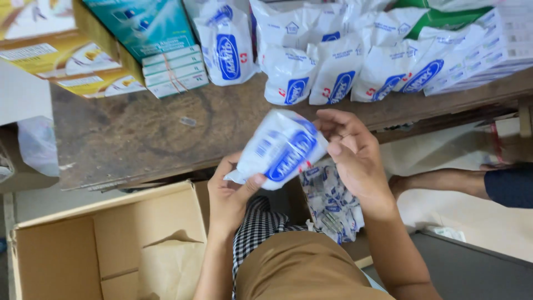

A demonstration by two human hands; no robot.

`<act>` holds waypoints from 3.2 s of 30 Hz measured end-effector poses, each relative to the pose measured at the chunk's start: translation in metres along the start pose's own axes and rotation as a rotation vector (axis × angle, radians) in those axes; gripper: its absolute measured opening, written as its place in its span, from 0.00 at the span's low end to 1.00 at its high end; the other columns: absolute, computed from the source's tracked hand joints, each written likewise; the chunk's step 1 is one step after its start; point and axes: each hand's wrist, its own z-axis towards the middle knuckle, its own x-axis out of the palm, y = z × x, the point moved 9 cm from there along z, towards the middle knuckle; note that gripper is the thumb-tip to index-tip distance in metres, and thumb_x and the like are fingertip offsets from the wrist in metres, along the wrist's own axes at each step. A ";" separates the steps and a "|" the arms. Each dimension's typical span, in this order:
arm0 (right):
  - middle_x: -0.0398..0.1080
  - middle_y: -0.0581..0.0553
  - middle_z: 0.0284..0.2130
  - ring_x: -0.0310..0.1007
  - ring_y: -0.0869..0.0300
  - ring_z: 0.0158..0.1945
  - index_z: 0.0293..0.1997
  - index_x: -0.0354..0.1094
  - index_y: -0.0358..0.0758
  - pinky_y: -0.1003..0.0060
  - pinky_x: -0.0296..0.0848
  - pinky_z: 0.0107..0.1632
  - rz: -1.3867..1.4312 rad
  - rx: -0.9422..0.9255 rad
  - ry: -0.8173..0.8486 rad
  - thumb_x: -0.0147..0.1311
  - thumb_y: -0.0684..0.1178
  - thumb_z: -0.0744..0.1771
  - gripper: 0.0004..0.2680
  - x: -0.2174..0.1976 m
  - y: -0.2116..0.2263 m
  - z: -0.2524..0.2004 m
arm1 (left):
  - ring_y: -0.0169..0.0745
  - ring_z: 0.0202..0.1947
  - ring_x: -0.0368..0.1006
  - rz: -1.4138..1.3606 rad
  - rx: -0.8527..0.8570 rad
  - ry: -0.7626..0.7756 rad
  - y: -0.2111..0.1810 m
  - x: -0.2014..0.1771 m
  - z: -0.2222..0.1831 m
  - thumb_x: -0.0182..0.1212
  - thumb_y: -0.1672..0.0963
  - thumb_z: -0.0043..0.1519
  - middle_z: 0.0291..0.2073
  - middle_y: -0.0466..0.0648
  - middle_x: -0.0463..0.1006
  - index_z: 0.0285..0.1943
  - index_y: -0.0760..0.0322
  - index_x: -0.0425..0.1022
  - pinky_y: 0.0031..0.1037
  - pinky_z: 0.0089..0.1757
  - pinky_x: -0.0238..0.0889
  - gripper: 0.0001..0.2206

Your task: The person organizes and stocks cotton wool packets from a box onto a pharmacy counter.

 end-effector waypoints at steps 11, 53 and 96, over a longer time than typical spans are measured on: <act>0.74 0.43 0.53 0.73 0.59 0.59 0.63 0.64 0.29 0.59 0.72 0.63 0.033 0.139 0.064 0.64 0.41 0.66 0.19 0.037 -0.028 0.016 | 0.35 0.49 0.78 0.259 -0.005 0.078 -0.028 0.005 0.030 0.71 0.61 0.59 0.47 0.51 0.82 0.57 0.74 0.73 0.27 0.51 0.71 0.18; 0.76 0.43 0.45 0.76 0.63 0.47 0.58 0.69 0.29 0.69 0.75 0.50 -0.036 0.157 0.103 0.69 0.41 0.62 0.20 0.062 -0.043 0.049 | 0.35 0.54 0.71 0.383 0.199 0.165 -0.120 -0.036 0.047 0.64 0.64 0.64 0.54 0.48 0.70 0.43 0.73 0.78 0.26 0.54 0.70 0.02; 0.75 0.44 0.46 0.74 0.64 0.48 0.57 0.67 0.29 0.68 0.72 0.51 0.141 0.173 -0.053 0.60 0.44 0.69 0.13 0.048 -0.050 0.046 | 0.28 0.38 0.75 0.099 0.076 -0.062 -0.075 -0.048 0.038 0.61 0.62 0.67 0.39 0.47 0.82 0.50 0.73 0.76 0.20 0.42 0.70 0.06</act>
